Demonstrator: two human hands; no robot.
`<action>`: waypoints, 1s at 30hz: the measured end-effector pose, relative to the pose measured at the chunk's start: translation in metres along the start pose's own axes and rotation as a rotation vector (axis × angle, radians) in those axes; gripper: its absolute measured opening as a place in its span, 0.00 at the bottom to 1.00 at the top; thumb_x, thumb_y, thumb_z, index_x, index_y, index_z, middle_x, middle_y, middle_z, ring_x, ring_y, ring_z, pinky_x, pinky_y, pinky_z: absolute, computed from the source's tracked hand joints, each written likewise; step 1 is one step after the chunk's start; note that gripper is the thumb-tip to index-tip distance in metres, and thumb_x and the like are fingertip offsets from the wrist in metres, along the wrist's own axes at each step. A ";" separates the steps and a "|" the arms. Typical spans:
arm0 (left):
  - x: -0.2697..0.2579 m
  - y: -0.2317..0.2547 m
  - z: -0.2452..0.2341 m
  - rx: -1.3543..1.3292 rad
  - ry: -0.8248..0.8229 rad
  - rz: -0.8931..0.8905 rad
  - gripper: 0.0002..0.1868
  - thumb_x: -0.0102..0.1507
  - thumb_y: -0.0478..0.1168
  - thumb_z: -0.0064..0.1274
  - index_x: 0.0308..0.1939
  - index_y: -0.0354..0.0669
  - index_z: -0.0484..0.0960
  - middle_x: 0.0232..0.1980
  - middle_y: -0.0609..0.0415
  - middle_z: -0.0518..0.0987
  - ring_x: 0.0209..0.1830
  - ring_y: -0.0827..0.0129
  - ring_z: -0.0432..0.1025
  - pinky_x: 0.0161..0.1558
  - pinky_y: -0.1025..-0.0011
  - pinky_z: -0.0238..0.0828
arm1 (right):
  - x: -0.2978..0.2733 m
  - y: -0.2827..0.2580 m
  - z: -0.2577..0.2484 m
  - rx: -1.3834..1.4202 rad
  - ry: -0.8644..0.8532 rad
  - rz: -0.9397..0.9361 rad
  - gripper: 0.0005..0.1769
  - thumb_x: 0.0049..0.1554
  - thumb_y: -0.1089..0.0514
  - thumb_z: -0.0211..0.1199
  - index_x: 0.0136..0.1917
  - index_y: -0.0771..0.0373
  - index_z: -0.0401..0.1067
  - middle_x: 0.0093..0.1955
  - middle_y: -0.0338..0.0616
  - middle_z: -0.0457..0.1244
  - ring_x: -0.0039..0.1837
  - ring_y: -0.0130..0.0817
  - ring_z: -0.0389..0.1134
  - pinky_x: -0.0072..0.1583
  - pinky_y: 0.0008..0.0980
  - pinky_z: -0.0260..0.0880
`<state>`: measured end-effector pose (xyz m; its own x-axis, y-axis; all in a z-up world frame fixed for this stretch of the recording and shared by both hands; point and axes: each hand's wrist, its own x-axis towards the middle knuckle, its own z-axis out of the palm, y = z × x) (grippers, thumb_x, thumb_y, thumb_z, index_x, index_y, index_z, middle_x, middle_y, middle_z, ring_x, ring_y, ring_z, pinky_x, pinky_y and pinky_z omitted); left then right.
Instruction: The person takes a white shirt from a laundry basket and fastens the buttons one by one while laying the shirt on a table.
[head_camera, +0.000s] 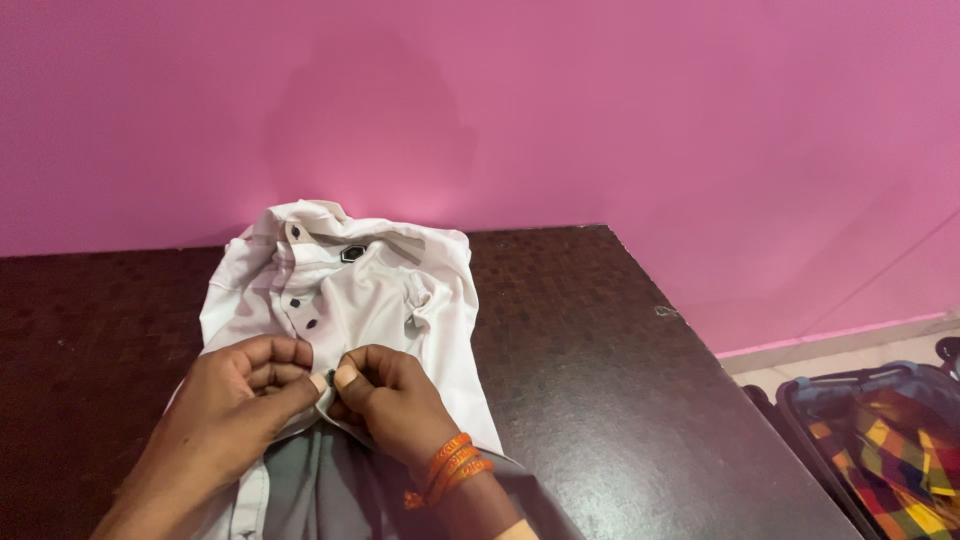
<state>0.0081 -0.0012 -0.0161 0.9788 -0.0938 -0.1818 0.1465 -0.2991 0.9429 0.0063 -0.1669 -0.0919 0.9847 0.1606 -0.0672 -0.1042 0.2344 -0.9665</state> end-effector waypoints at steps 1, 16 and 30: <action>0.001 -0.001 0.000 -0.014 -0.006 0.006 0.18 0.58 0.35 0.62 0.50 0.31 0.83 0.35 0.44 0.86 0.29 0.69 0.79 0.33 0.73 0.77 | 0.001 0.002 -0.001 0.005 0.004 0.009 0.11 0.66 0.54 0.58 0.49 0.65 0.72 0.38 0.36 0.66 0.39 0.20 0.64 0.42 0.22 0.66; 0.011 -0.010 0.002 0.038 -0.017 0.022 0.20 0.58 0.36 0.63 0.52 0.33 0.80 0.36 0.45 0.84 0.32 0.68 0.78 0.36 0.71 0.77 | 0.004 0.003 -0.004 0.173 0.080 -0.045 0.05 0.60 0.64 0.65 0.49 0.67 0.72 0.35 0.40 0.68 0.35 0.24 0.68 0.38 0.23 0.66; 0.020 -0.013 -0.001 0.175 0.050 -0.043 0.23 0.59 0.41 0.67 0.54 0.31 0.84 0.42 0.41 0.86 0.41 0.62 0.85 0.44 0.68 0.82 | 0.000 0.005 0.008 0.124 0.145 -0.137 0.05 0.60 0.65 0.67 0.48 0.70 0.73 0.35 0.39 0.68 0.35 0.22 0.66 0.40 0.23 0.68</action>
<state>0.0255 0.0021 -0.0321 0.9786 -0.0313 -0.2031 0.1659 -0.4629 0.8708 0.0052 -0.1583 -0.0945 0.9996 -0.0183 0.0195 0.0248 0.3620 -0.9318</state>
